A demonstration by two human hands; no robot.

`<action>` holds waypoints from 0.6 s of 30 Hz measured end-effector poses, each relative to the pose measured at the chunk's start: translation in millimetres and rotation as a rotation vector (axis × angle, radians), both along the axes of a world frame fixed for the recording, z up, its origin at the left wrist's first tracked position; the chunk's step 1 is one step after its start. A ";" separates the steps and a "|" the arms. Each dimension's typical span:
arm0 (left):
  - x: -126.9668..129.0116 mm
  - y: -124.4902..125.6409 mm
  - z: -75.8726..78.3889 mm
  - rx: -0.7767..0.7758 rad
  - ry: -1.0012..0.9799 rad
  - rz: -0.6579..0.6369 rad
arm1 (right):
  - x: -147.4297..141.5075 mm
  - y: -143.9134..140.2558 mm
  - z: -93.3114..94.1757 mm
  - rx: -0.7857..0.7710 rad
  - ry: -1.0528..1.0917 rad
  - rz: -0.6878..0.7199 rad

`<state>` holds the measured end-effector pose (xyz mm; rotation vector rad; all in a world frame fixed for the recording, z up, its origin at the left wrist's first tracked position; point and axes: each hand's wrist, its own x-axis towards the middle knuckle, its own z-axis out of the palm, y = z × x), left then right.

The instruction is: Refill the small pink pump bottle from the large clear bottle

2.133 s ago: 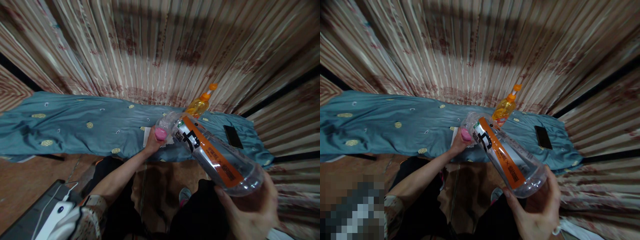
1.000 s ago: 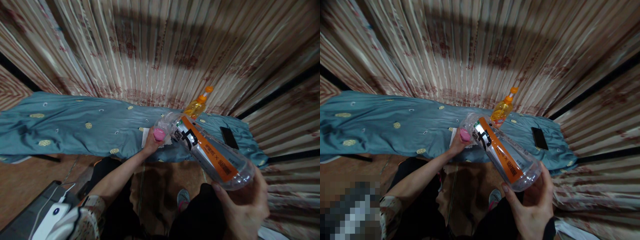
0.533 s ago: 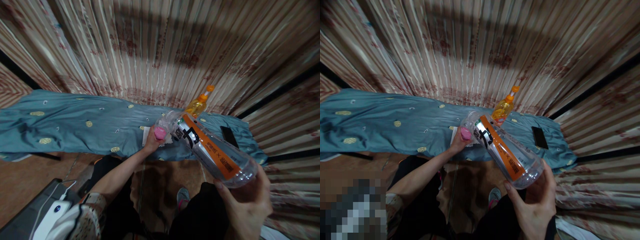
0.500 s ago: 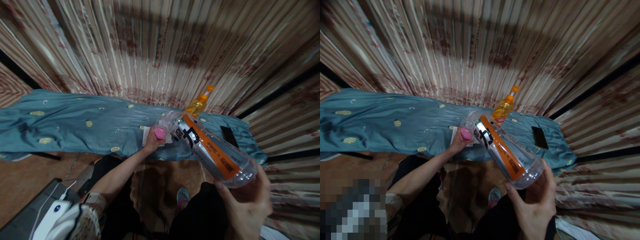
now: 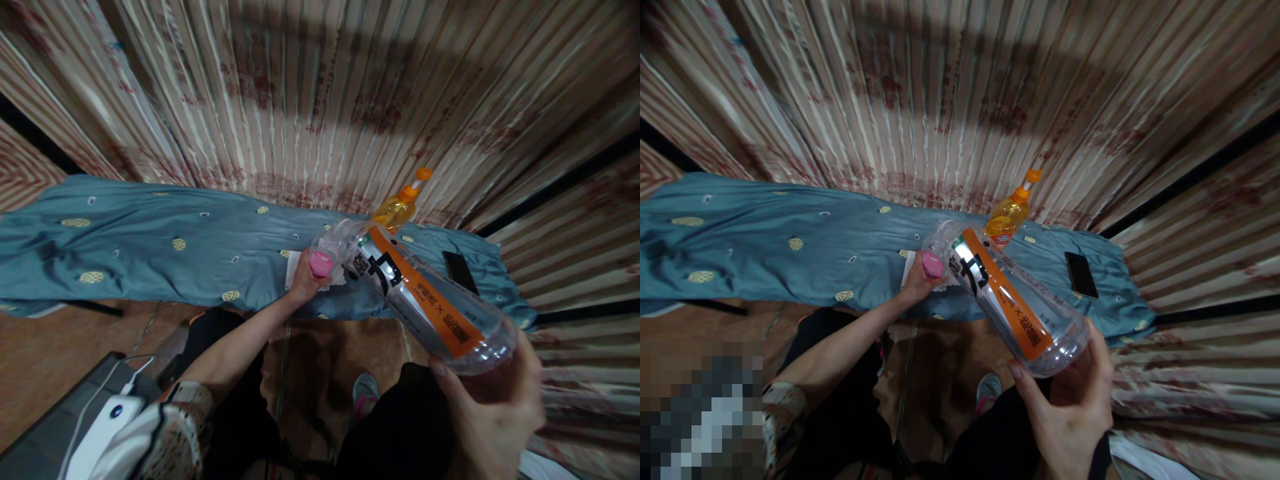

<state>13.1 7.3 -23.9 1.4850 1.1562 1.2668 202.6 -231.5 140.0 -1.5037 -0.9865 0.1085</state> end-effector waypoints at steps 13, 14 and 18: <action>1.3 1.2 -2.9 0.018 -0.028 -0.001 | 0.0 -0.6 -1.3 0.003 0.031 0.004; 1.2 1.0 -2.0 0.016 -0.022 0.002 | 0.2 -0.8 -1.5 -0.003 0.030 0.004; 0.4 0.2 0.8 0.002 0.011 0.006 | 1.2 -0.9 -2.9 0.002 0.032 0.001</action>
